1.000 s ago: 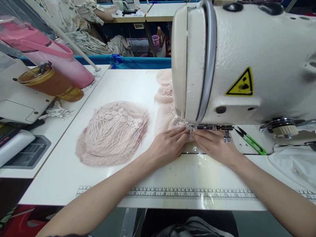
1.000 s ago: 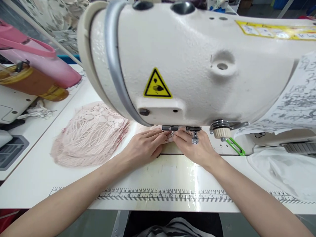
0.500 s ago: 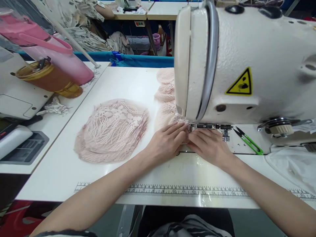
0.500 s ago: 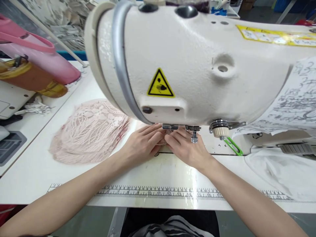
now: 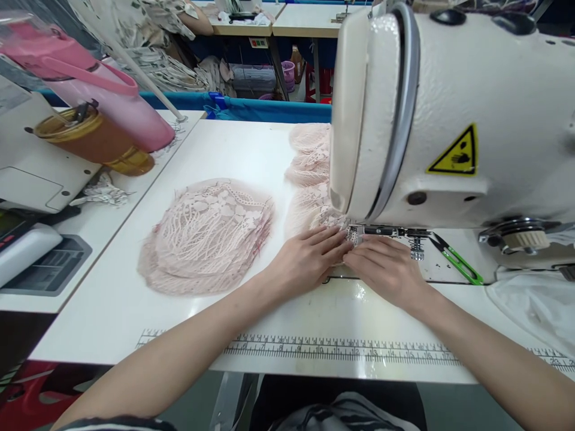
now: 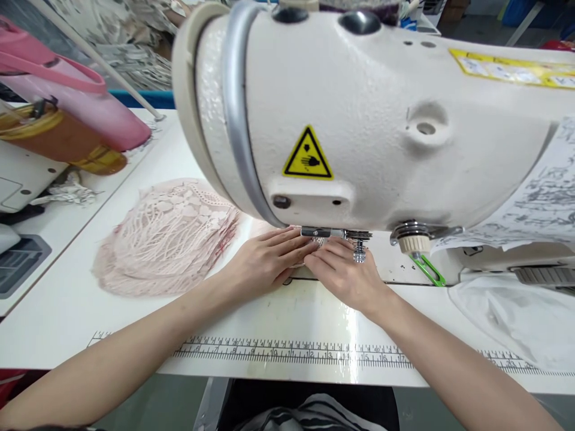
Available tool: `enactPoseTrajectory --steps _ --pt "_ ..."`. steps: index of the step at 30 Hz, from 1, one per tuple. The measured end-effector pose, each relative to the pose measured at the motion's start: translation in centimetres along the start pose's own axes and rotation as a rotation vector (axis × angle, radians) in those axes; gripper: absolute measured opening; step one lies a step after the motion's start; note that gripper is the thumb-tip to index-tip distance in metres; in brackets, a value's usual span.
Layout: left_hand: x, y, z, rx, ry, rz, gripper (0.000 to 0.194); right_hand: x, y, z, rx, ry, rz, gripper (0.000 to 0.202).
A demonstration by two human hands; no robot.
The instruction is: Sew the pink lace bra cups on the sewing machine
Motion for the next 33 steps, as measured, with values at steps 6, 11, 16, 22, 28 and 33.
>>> enactPoseTrajectory --steps 6,11,16,22,28,33 --pt "0.41 0.07 -0.05 0.023 0.017 -0.032 0.033 0.16 -0.22 -0.23 -0.021 0.011 0.026 0.024" --pt "0.66 0.16 -0.08 0.030 0.029 -0.054 0.035 0.15 -0.59 -0.25 0.000 0.005 0.040 0.023" --pt "0.65 0.16 0.02 0.019 0.036 -0.044 0.033 0.01 -0.71 -0.15 -0.007 0.002 0.034 0.026" --pt "0.61 0.06 0.12 -0.009 0.057 -0.002 0.032 -0.15 -0.79 0.08 0.007 0.008 0.028 0.025" --pt "0.23 -0.05 0.26 -0.024 0.066 0.046 0.033 -0.33 -0.11 0.31 -0.004 0.009 0.054 0.020" --pt "-0.23 0.32 0.45 -0.058 0.051 0.080 0.032 -0.82 -0.16 0.35 0.025 -0.023 0.058 0.021"
Point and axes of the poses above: each hand's wrist, its own z-axis towards the middle knuckle, its own y-axis out of the back of the hand, x = y × z, the point moved 8 cm from there along z, towards the middle knuckle, and after that the axes turned 10 degrees about -z, right-handed, at the moved point
